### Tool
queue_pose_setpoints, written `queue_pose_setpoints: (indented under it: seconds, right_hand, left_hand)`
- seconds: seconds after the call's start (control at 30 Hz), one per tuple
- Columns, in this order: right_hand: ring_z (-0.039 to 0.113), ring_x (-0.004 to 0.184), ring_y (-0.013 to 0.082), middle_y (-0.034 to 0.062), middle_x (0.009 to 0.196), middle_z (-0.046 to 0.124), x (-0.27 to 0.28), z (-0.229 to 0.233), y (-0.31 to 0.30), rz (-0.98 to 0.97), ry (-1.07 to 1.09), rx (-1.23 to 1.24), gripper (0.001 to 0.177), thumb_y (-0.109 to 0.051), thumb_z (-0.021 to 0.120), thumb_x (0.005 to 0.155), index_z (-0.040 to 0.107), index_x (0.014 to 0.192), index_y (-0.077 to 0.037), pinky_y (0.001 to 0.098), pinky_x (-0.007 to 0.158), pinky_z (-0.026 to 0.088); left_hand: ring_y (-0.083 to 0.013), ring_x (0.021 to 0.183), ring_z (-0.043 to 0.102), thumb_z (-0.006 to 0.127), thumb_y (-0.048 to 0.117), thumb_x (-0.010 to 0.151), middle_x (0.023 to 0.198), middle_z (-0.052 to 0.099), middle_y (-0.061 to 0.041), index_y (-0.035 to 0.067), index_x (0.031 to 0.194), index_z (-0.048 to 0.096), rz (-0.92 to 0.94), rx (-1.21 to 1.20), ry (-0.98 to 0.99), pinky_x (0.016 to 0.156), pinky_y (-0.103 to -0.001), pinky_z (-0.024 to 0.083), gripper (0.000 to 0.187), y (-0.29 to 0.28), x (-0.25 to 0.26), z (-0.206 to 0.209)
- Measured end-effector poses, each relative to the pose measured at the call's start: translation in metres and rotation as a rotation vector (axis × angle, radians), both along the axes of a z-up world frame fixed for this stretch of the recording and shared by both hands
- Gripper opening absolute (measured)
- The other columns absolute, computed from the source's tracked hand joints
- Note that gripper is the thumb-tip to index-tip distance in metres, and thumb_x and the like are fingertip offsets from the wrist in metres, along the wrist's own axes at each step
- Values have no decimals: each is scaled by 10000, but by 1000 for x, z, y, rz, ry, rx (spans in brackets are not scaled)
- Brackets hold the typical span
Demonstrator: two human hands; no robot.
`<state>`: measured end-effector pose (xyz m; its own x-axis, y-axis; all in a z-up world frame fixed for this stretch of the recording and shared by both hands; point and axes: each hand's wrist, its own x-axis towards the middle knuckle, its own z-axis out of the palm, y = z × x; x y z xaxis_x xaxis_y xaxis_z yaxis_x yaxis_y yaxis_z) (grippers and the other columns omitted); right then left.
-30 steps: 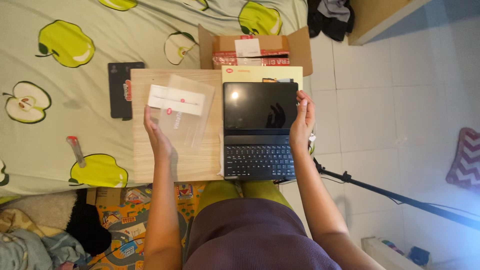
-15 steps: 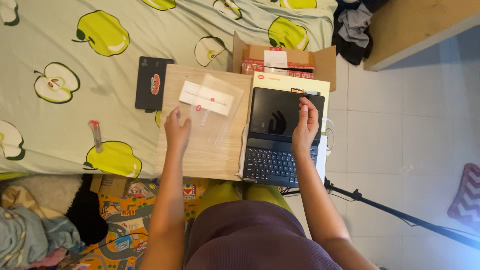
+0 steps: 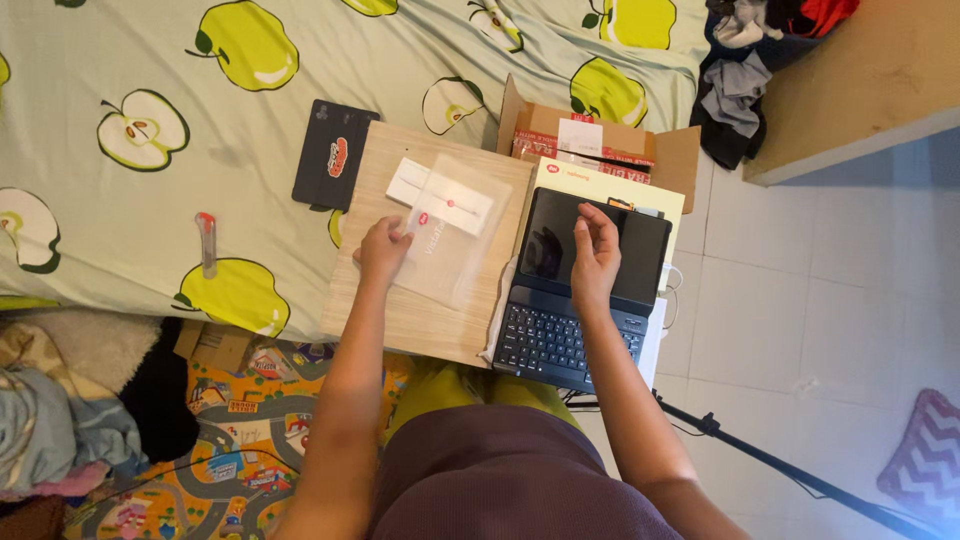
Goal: The person unboxes a new tablet, removes it from protective packaging, and attaches a keyboard case. They then connect a charging cable to the tablet, which powers on and displays a boot screen. The person also briefly handles a small white box.
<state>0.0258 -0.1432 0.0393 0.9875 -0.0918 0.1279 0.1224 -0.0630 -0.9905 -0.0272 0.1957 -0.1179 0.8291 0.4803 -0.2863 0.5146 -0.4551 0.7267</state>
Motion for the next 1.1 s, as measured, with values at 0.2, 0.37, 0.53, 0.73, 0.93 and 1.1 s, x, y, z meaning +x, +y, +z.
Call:
queue_pose_setpoints:
  seconds: [0.2,0.37,0.53,0.73,0.93,1.1]
  right_hand:
    - [593,1082,86,28,1228,658,5,-8,-2,62,38,50,260,-97,609,1046,619,1296,-28,244,969,487]
    - [593,1113,136,71,1239,656,9,-6,3,111,136,96,313,-118,643,1060,631,1356,-17,298,983,499]
    - [504,1329,199,76,1442,503,9,3,7,286,193,90,627,-109,720,920,407,1462,-76,365,1091,454]
    - [623,1224,205,147,1274,666,14,1,-5,563,461,155,508,-102,708,958,509,1414,2,345,1075,492]
    - [694,1006,168,85,1039,725,13,-3,-37,534,558,131,382,-131,688,955,612,1317,-37,322,923,577]
    - [650,950,130,51,1016,692,24,7,-90,581,574,-69,399,-155,674,970,663,1360,-71,306,855,552]
  left_hand:
    - [-126,827,653,750,138,908,947,739,-70,41,1080,720,2,-521,-117,740,-279,516,200,-3,-3,11]
    - [-94,909,670,676,102,930,1016,731,-29,84,1095,628,-172,-888,-142,792,-271,530,173,-3,-13,88]
    - [-176,1072,694,660,101,967,1214,724,-98,54,1214,579,-143,-1203,-269,906,-375,573,264,-25,-20,151]
    - [-262,1156,686,619,61,946,1316,671,-152,49,1366,517,-100,-1447,-371,957,-459,581,433,-57,-13,163]
    - [-259,1260,618,649,27,919,1353,649,-124,69,1465,464,-152,-1446,-350,1067,-440,504,578,-90,-9,139]
    - [-269,1226,661,647,79,935,1318,686,-135,28,1495,451,-42,-1640,-383,1042,-427,533,596,-99,20,127]
